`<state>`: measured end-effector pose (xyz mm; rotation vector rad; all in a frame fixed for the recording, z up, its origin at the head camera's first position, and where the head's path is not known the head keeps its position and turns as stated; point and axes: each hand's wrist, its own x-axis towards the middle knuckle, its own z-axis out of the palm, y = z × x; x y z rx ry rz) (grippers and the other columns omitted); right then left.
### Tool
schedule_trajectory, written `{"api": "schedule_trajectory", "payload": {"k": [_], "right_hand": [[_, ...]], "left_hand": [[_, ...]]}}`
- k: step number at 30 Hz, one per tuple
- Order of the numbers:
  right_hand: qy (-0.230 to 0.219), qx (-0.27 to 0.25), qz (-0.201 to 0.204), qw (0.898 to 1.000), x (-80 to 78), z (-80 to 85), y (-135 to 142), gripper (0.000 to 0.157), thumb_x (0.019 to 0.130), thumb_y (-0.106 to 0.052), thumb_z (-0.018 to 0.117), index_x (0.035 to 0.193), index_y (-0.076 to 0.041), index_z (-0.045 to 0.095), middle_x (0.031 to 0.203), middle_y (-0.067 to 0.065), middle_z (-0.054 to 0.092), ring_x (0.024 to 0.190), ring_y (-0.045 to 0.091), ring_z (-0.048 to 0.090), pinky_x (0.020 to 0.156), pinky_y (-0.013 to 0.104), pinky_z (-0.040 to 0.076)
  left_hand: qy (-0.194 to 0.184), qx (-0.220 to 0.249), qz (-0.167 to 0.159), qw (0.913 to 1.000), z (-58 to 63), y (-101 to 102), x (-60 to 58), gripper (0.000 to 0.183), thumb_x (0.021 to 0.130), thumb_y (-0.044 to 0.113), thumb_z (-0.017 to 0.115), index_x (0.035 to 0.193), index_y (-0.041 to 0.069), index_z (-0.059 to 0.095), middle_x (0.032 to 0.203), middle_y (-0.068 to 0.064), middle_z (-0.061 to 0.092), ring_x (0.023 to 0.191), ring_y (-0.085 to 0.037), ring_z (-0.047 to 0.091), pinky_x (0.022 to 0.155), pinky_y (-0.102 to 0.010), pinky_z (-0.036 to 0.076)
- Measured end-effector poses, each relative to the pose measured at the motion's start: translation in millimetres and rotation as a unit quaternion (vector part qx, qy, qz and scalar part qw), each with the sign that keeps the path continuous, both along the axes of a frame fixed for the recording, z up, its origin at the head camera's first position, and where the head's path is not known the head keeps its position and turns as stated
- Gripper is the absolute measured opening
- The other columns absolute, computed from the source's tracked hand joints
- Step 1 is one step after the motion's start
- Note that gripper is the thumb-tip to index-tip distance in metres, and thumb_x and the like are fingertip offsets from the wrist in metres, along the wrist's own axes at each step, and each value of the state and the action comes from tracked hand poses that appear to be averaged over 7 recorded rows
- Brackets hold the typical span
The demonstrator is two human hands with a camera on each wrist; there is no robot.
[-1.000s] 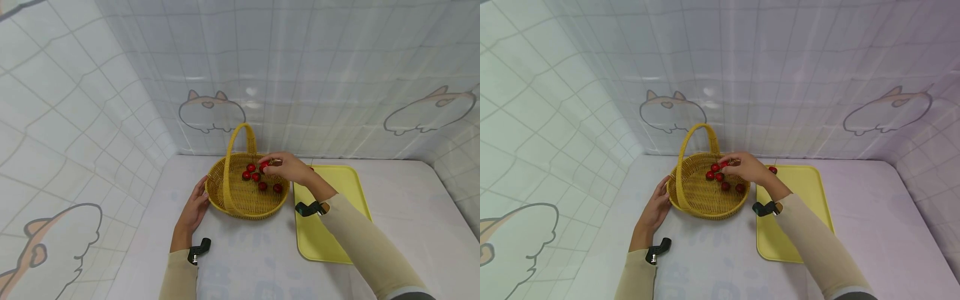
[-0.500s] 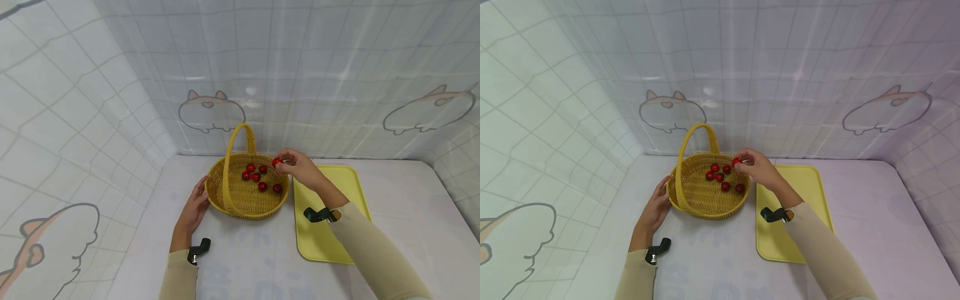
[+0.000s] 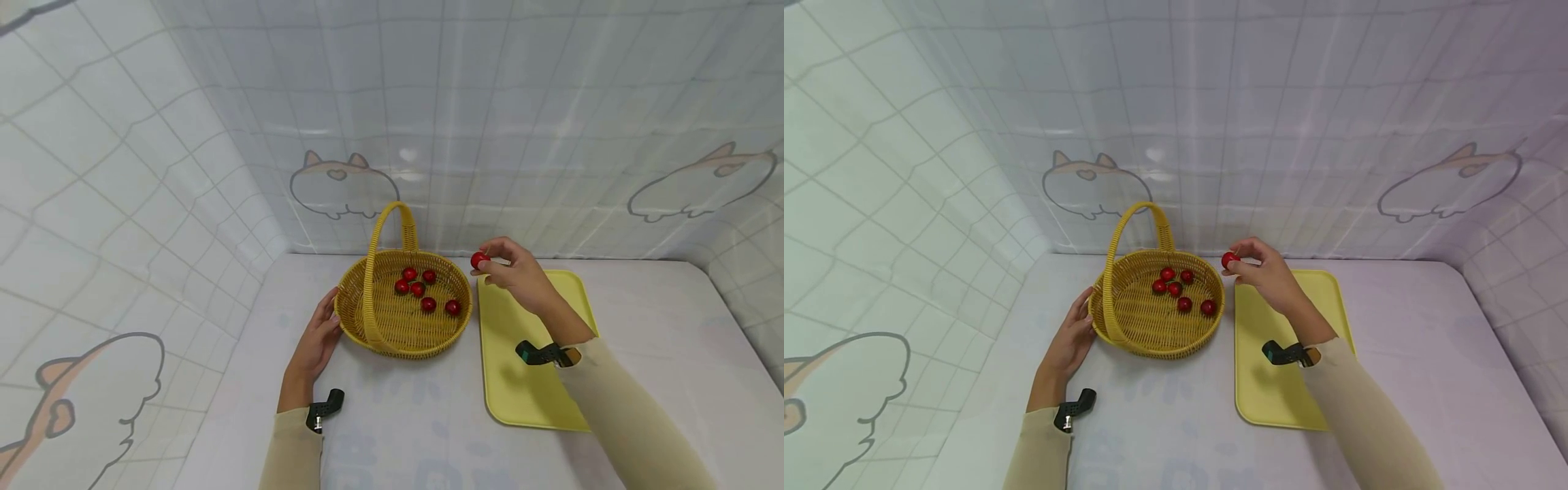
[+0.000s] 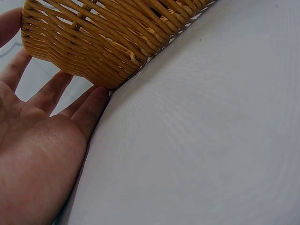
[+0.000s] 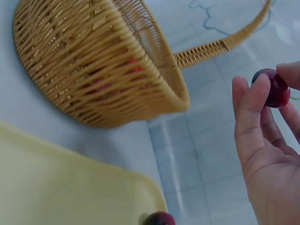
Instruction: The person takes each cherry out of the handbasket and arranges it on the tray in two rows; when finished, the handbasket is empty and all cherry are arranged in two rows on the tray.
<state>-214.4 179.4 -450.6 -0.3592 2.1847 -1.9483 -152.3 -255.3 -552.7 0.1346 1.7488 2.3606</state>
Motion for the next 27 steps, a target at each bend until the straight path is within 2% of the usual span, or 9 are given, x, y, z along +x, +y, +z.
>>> {"api": "schedule_trajectory", "payload": {"k": [5, 9, 14, 17, 22, 27], "right_hand": [[0.0, -0.016, -0.032, 0.999, 4.0, -2.5, 12, 0.035, 0.101, -0.024, 0.065, 0.129, -0.004, 0.058, 0.119, 0.005, 0.061, 0.099, 0.013, 0.073, 0.078, 0.026, 0.058], [-0.001, -0.011, -0.054, 0.998, 5.7, -4.6, 21, 0.035, 0.102, -0.024, 0.063, 0.131, -0.005, 0.058, 0.123, 0.003, 0.06, 0.099, 0.01, 0.072, 0.084, 0.025, 0.058], [-0.002, -0.002, -0.083, 0.997, 7.8, -7.1, 29, 0.037, 0.099, -0.028, 0.068, 0.129, -0.007, 0.061, 0.131, -0.001, 0.056, 0.102, 0.012, 0.07, 0.089, 0.02, 0.056], [-0.002, -0.013, -0.097, 0.995, 9.0, -10.6, 32, 0.04, 0.097, -0.027, 0.071, 0.129, -0.005, 0.061, 0.131, -0.002, 0.055, 0.104, 0.01, 0.067, 0.089, 0.017, 0.055], [-0.022, -0.048, -0.12, 0.991, 10.7, -19.6, 37, 0.047, 0.096, -0.026, 0.073, 0.133, -0.003, 0.056, 0.122, -0.001, 0.058, 0.1, 0.01, 0.066, 0.088, 0.019, 0.056], [-0.042, -0.091, -0.152, 0.983, 11.3, -31.8, 43, 0.039, 0.094, -0.022, 0.074, 0.125, -0.007, 0.056, 0.113, 0.0, 0.061, 0.094, 0.013, 0.068, 0.084, 0.018, 0.057]], "left_hand": [[-0.003, 0.0, 0.002, 1.0, 1.7, 1, 0.3, 0.066, 0.104, 0.016, 0.055, 0.162, 0.026, 0.026, 0.171, 0.002, 0.015, 0.151, -0.014, 0.03, 0.11, -0.019, 0.041], [-0.003, 0.0, 0.004, 1.0, 2.6, 1, 0.4, 0.066, 0.104, 0.015, 0.055, 0.162, 0.027, 0.027, 0.171, 0.003, 0.016, 0.152, -0.015, 0.029, 0.111, -0.019, 0.041], [0.0, 0.0, 0.006, 1.0, 2.4, 1, 0.2, 0.065, 0.104, 0.014, 0.054, 0.162, 0.026, 0.027, 0.171, 0.002, 0.016, 0.151, -0.015, 0.03, 0.11, -0.019, 0.04], [0.0, 0.004, 0.006, 1.0, 1.3, 1, -0.3, 0.065, 0.104, 0.013, 0.053, 0.162, 0.026, 0.027, 0.171, 0.002, 0.016, 0.15, -0.014, 0.031, 0.11, -0.019, 0.041], [-0.002, 0.013, 0.005, 0.9999, 1.0, 1, -0.5, 0.065, 0.104, 0.011, 0.053, 0.162, 0.026, 0.027, 0.171, 0.001, 0.016, 0.149, -0.013, 0.032, 0.111, -0.02, 0.041], [0.0, 0.01, 0.004, 0.9999, 2.5, 1, 0.5, 0.066, 0.104, 0.011, 0.053, 0.162, 0.025, 0.027, 0.171, 0.002, 0.017, 0.149, -0.012, 0.033, 0.111, -0.02, 0.041]]}}
